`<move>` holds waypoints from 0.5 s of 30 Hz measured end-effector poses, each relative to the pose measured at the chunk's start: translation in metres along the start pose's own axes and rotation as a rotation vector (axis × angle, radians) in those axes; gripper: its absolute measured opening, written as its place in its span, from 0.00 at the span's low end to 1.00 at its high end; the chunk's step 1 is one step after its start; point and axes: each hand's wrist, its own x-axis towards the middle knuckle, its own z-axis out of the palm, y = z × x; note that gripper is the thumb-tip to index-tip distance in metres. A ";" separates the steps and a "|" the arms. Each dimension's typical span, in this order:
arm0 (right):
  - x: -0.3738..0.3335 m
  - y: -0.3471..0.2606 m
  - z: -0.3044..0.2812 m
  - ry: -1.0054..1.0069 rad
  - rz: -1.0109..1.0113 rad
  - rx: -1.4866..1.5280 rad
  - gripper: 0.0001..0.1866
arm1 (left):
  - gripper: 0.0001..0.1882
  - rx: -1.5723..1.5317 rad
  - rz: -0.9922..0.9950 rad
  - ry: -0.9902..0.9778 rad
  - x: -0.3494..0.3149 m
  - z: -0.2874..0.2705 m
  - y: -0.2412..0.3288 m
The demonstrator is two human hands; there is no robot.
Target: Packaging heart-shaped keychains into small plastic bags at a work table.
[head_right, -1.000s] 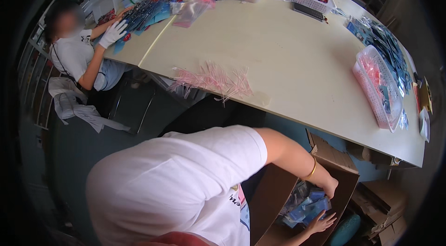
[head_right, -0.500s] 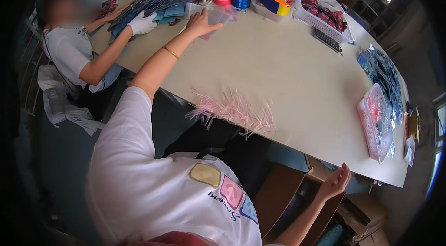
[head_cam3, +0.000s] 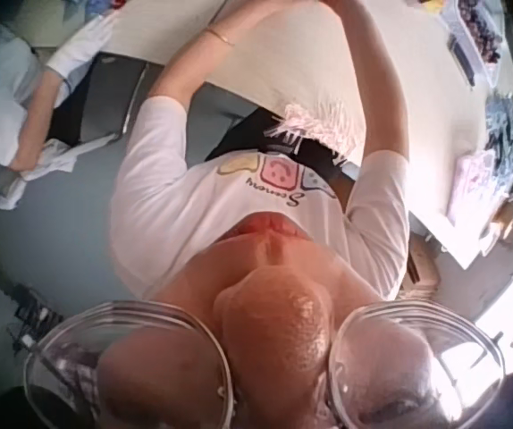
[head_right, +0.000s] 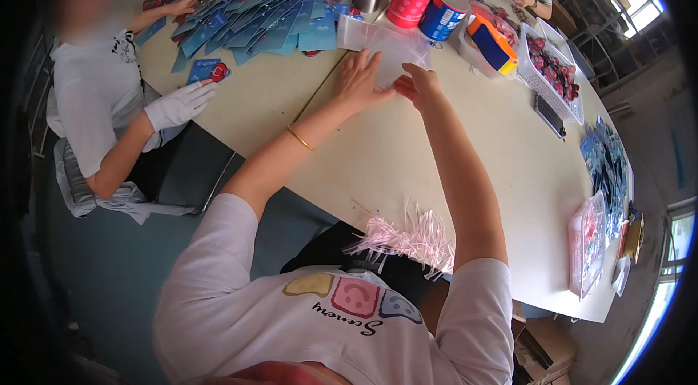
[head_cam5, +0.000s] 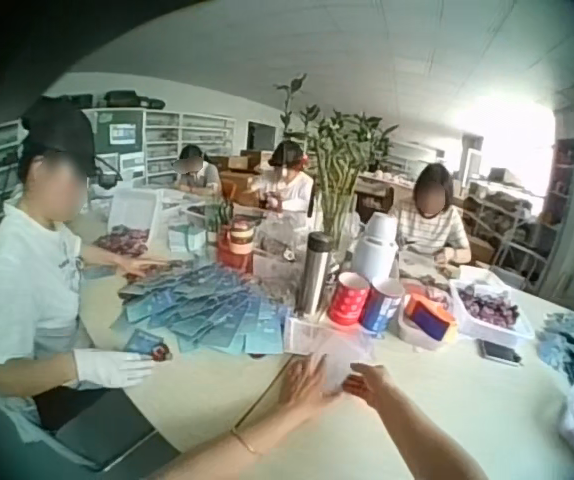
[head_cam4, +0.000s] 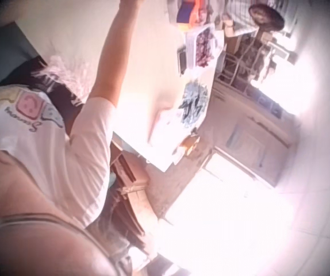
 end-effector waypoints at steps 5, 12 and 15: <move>0.011 -0.001 0.028 0.067 0.132 -0.136 0.20 | 0.49 -0.113 -0.021 0.045 -0.008 -0.004 -0.009; 0.001 0.021 0.016 -0.079 0.018 -0.302 0.11 | 0.50 -0.126 -0.010 0.032 -0.031 -0.005 0.016; -0.015 0.031 0.008 -0.055 -0.092 -0.431 0.11 | 0.53 -0.156 0.019 0.021 -0.043 -0.006 0.025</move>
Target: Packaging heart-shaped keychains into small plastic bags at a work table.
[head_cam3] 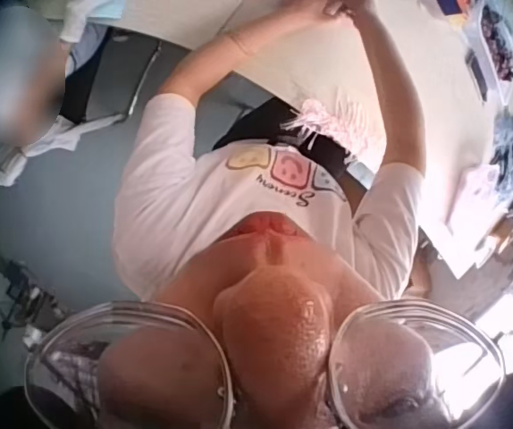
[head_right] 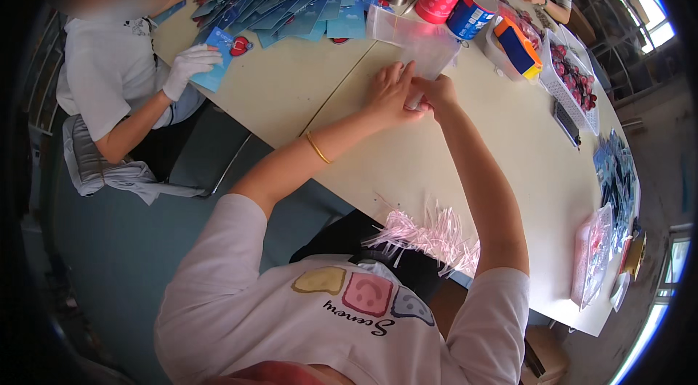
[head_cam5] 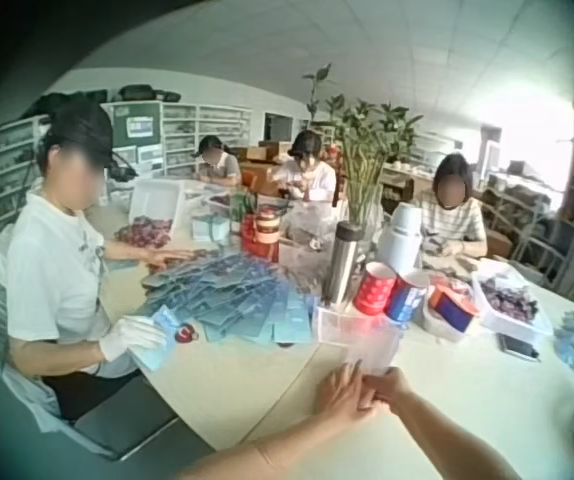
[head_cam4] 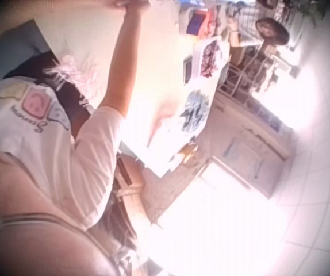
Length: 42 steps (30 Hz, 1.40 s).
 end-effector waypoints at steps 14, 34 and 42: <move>-0.008 -0.012 -0.004 0.321 -0.328 -0.875 0.38 | 0.52 -0.773 -0.513 -0.124 0.053 0.000 -0.034; -0.052 0.002 0.002 -0.026 -0.110 0.094 0.20 | 0.23 -0.917 -0.459 -0.275 0.049 -0.030 -0.025; -0.092 0.008 -0.015 -0.019 -0.438 -0.924 0.16 | 0.28 0.139 0.058 -0.190 -0.010 -0.095 -0.036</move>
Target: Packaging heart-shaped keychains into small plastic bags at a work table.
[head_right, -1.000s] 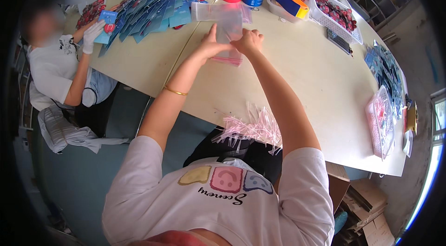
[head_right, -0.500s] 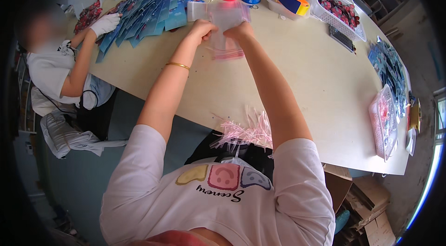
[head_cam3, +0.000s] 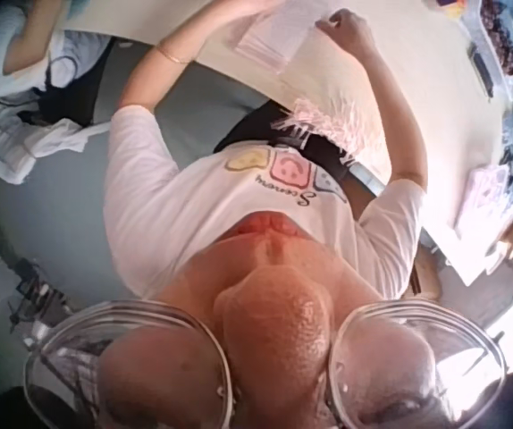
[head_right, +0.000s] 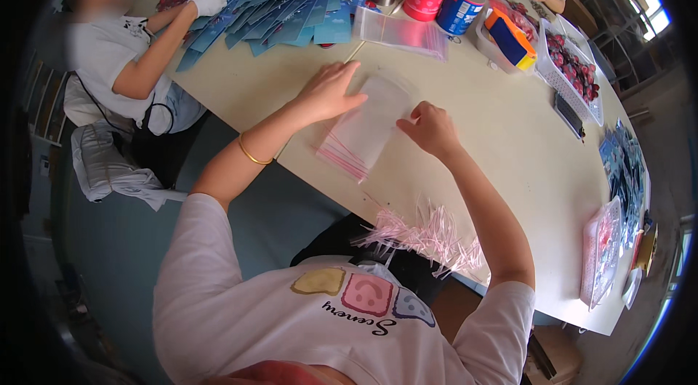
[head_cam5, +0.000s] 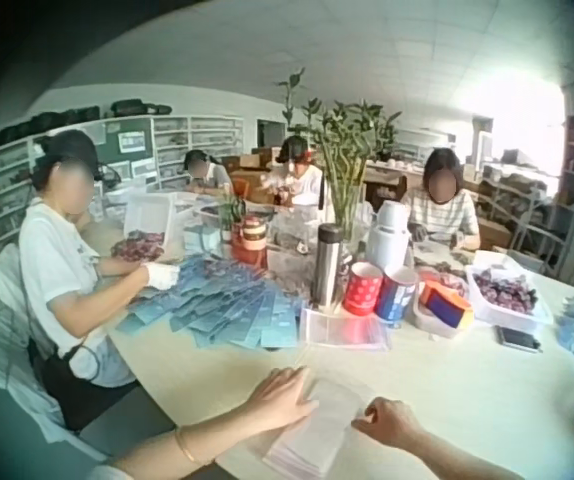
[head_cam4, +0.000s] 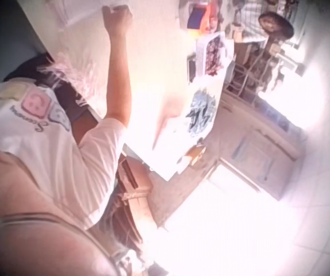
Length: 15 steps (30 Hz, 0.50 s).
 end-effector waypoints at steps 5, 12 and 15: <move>0.034 -0.046 -0.027 -0.036 -0.021 0.581 0.18 | 0.28 0.383 0.004 0.568 0.069 -0.083 -0.108; 0.133 -0.176 0.043 -0.204 0.147 1.399 0.31 | 0.58 0.083 -0.681 0.010 0.101 -0.101 -0.288; 0.184 -0.182 0.059 -0.354 0.109 1.562 0.40 | 0.59 -0.064 -0.546 -0.093 0.104 -0.084 -0.280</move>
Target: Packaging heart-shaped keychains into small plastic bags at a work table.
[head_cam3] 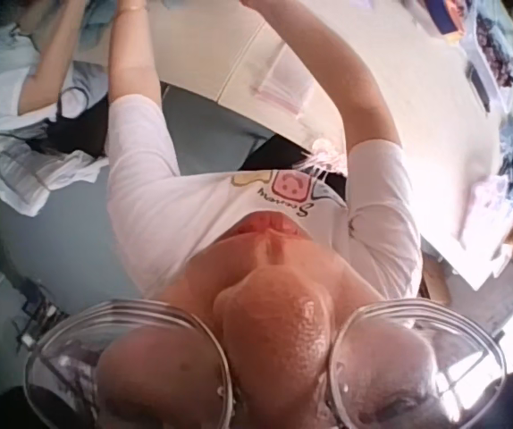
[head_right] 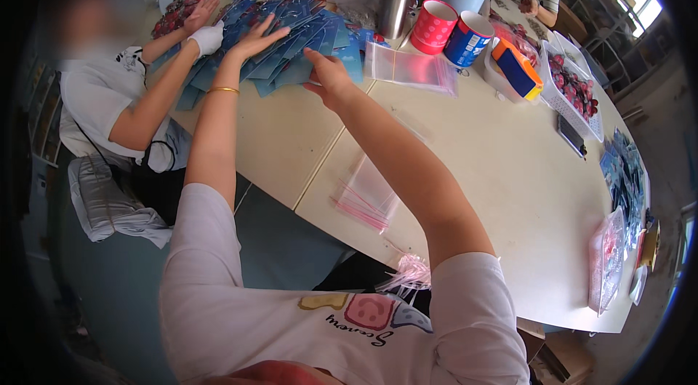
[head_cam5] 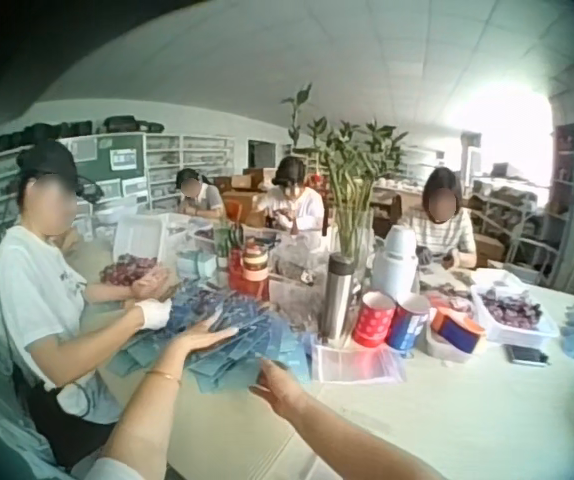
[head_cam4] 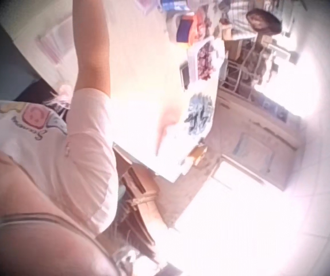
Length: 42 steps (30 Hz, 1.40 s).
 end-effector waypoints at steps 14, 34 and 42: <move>0.094 -0.013 0.005 0.235 0.180 -0.019 0.41 | 0.63 0.111 0.191 -0.080 -0.045 0.025 0.047; 0.019 -0.015 -0.016 0.407 0.065 -0.106 0.14 | 0.19 -0.208 0.649 0.489 -0.255 0.071 0.138; -0.053 -0.006 -0.048 0.271 0.103 -0.143 0.16 | 0.24 0.025 0.619 0.614 -0.300 0.091 0.131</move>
